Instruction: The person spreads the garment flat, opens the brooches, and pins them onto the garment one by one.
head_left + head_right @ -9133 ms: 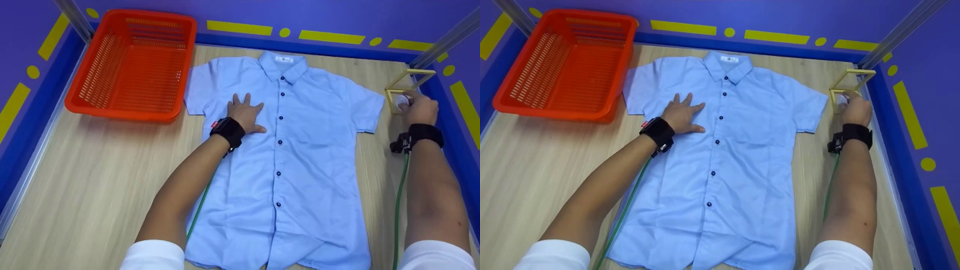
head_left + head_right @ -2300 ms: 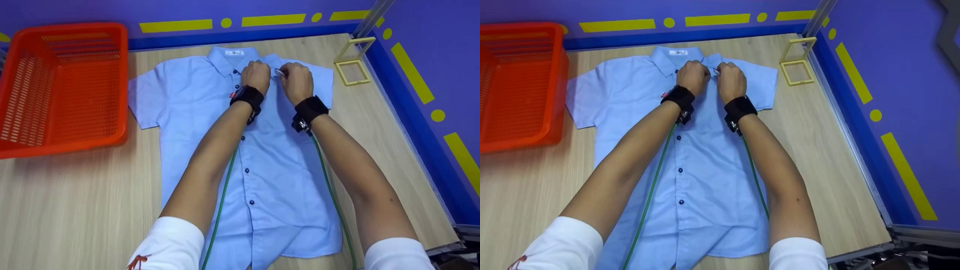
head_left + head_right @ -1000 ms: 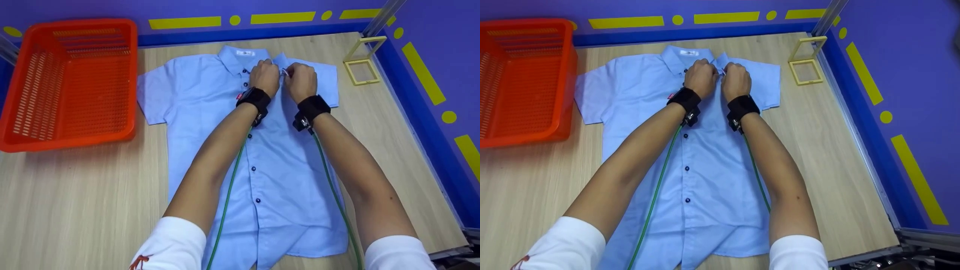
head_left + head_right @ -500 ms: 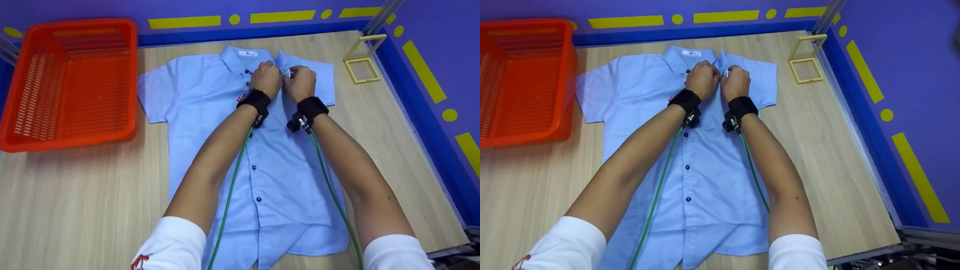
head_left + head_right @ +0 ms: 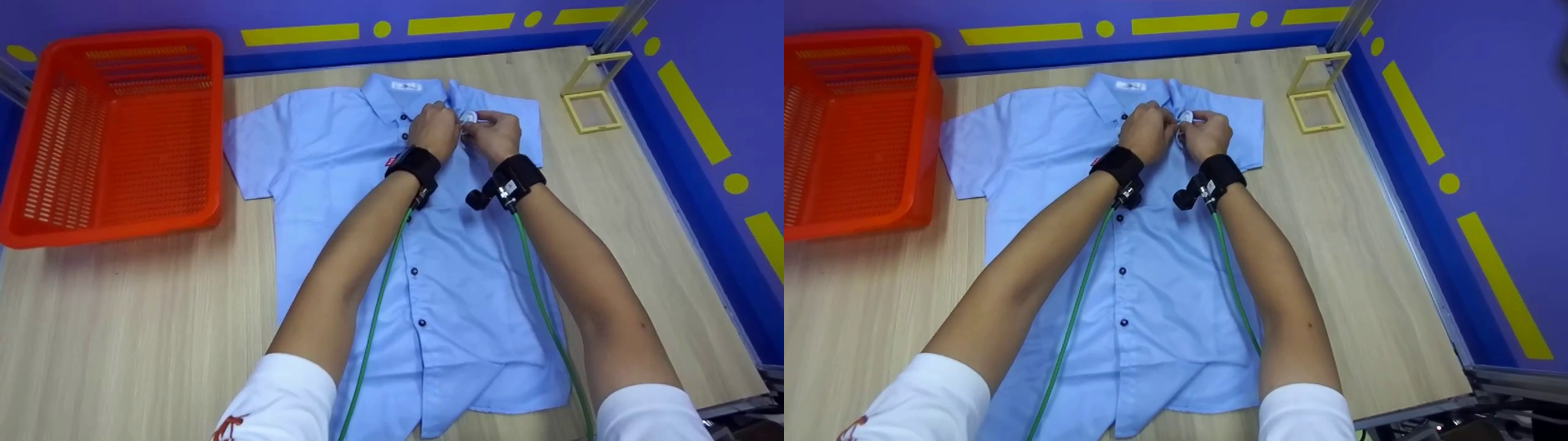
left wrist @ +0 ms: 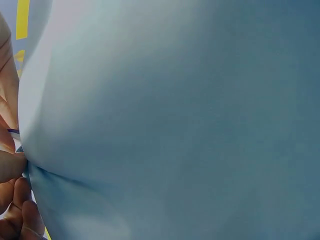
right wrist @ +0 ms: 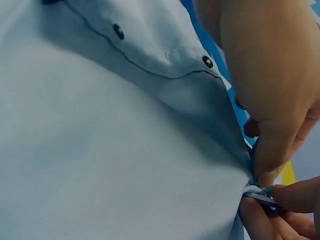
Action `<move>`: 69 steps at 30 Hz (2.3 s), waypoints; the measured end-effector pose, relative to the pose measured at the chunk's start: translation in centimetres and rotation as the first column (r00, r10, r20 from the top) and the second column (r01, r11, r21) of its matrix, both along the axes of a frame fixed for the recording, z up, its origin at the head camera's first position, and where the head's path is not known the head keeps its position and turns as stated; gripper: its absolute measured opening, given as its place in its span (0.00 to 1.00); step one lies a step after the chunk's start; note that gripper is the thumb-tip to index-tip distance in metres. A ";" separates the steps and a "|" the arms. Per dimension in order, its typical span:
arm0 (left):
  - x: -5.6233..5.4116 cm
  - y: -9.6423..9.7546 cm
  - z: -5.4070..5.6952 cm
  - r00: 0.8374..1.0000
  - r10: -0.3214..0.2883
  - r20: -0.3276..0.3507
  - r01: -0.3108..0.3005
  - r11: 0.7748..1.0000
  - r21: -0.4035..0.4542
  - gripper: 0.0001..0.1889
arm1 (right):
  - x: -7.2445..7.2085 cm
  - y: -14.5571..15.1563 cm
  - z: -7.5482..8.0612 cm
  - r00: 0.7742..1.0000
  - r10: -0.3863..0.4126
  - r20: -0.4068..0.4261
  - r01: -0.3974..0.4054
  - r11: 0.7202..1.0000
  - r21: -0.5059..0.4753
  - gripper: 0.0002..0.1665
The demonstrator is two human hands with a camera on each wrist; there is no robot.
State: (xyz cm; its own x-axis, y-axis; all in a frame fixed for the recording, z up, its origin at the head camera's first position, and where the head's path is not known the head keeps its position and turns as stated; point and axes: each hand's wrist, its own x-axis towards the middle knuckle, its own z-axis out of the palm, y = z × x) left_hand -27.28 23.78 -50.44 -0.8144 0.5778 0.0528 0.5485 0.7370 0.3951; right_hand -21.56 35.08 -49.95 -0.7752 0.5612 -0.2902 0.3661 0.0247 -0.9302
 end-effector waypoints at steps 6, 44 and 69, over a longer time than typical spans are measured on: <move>0.2 -0.1 0.1 1.000 -0.015 0.005 0.015 1.000 0.015 0.12 | 0.2 0.3 0.1 0.998 -0.056 -0.005 0.054 0.980 -0.190 0.24; -1.1 -1.5 -0.4 0.890 0.036 0.454 -0.181 0.943 0.280 0.20 | 0.2 0.7 -2.0 0.986 -0.024 -0.167 -0.053 0.897 -0.440 0.19; -0.7 -1.7 -0.6 0.853 0.074 0.517 -0.295 0.885 0.361 0.17 | 0.0 0.2 -1.3 0.998 0.001 -0.055 -0.017 0.953 -0.304 0.17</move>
State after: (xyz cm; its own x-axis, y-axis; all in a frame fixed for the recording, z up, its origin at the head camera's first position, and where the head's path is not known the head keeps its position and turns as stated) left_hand -27.99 22.11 -51.04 -0.8878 0.4270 -0.1717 0.0800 0.5107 0.8560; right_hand -21.54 35.25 -51.25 -0.7989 0.4456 -0.4040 0.3168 -0.2593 -0.9124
